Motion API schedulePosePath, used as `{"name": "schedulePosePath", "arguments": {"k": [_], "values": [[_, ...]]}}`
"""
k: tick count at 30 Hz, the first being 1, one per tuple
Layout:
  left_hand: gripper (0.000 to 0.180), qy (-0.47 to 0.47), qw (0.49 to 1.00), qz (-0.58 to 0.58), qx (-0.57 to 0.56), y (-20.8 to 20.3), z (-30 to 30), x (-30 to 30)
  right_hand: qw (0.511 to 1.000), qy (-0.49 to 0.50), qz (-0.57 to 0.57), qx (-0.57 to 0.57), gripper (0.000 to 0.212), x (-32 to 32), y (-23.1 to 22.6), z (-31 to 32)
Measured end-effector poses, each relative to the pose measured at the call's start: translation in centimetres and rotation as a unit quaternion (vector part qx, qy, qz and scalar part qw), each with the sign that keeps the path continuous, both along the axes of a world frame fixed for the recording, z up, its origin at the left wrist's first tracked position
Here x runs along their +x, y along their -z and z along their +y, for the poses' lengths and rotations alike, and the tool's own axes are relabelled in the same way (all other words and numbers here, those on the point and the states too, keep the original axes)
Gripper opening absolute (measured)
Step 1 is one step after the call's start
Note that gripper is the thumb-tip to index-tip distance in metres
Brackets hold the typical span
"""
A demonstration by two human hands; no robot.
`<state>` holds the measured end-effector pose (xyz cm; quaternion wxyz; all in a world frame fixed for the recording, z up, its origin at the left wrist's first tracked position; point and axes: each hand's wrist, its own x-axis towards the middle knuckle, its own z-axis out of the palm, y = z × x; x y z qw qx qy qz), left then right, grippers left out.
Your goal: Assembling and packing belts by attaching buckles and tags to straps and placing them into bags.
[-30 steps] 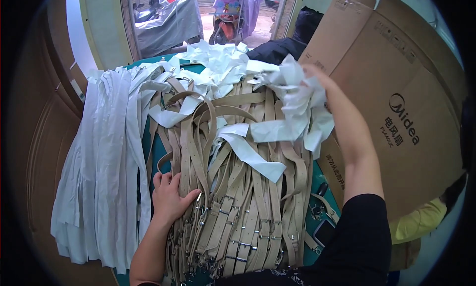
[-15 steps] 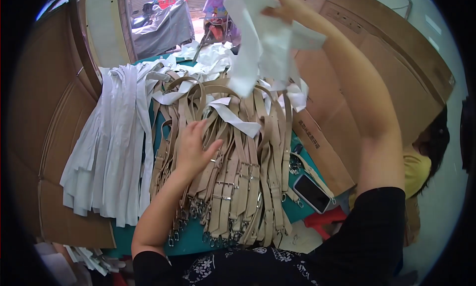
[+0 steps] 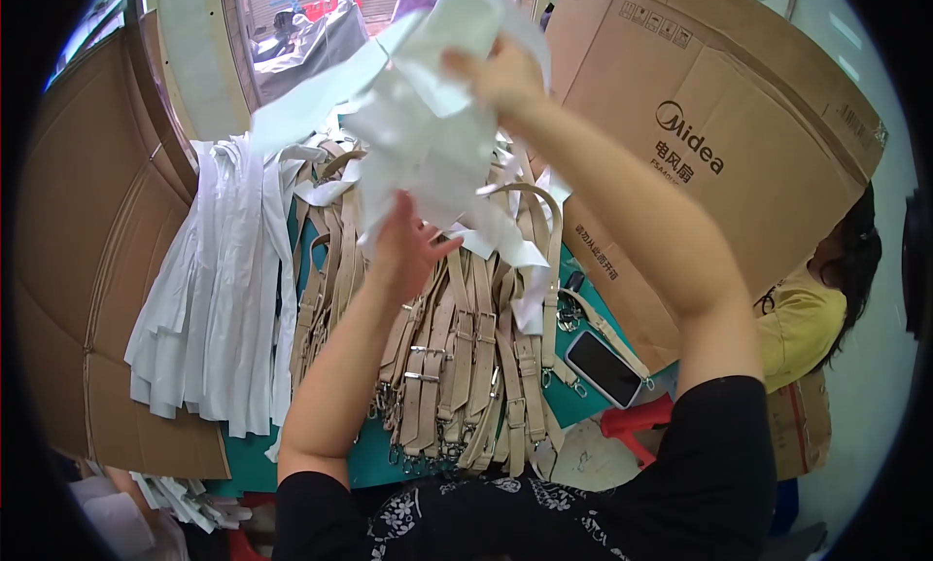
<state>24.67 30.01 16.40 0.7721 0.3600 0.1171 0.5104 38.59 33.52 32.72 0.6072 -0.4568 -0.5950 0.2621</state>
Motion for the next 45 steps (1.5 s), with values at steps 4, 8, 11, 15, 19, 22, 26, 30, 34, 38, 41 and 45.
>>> {"name": "schedulePosePath", "arguments": {"k": [4, 8, 11, 15, 19, 22, 26, 30, 34, 38, 41, 45], "values": [[0.083, -0.097, 0.987, -0.028, 0.123, -2.5, 0.1, -4.0, 0.945, -0.045, -0.305, 0.112, 0.049, -2.4, 8.4, -3.2], [0.055, -0.144, 0.980, 0.137, 0.007, -1.9, -4.2, -8.8, 0.885, -0.210, -0.401, 0.106, 0.053, -4.1, 9.4, -7.5], [0.054, -0.084, 0.984, 0.160, -0.002, -0.9, -8.7, -13.4, 0.860, -0.256, -0.425, 0.117, 0.051, -4.7, 9.1, -10.0], [0.067, -0.087, 0.981, 0.171, 0.017, 1.1, -17.1, -17.7, 0.789, -0.317, -0.525, 0.035, 0.044, -6.6, 10.4, -16.8], [0.050, -0.077, 0.928, 0.364, 0.000, 7.5, -28.8, -20.2, 0.784, -0.403, -0.461, 0.102, 0.031, -8.9, 19.0, -27.5], [0.058, -0.006, 0.710, 0.696, 0.109, 15.0, -31.5, -21.8, 0.868, -0.332, -0.326, 0.173, 0.030, -11.4, 32.0, -32.1], [0.066, -0.063, 0.710, 0.613, 0.341, 20.0, -33.2, -18.7, 0.881, -0.358, -0.300, -0.070, 0.033, -13.3, 44.6, -34.4], [0.069, -0.105, 0.668, 0.656, 0.336, 26.3, -34.7, -16.2, 0.870, -0.381, -0.287, -0.126, 0.039, -11.6, 42.9, -34.5], [0.068, 0.012, 0.628, 0.714, 0.310, 33.3, -31.1, -17.2, 0.889, -0.359, -0.257, -0.119, 0.063, -10.2, 42.3, -34.4], [0.075, -0.026, 0.630, 0.732, 0.258, 24.1, -31.2, -18.9, 0.870, -0.324, -0.311, -0.205, 0.057, -8.6, 37.6, -35.2], [0.079, -0.049, 0.599, 0.753, 0.269, 23.6, -32.6, -21.0, 0.803, -0.322, -0.438, -0.246, 0.037, -8.1, 32.7, -35.6], [0.075, 0.076, 0.489, 0.849, 0.183, 25.8, -32.8, -19.3, 0.860, -0.458, -0.213, -0.067, 0.040, -11.4, 30.3, -35.2]]}}
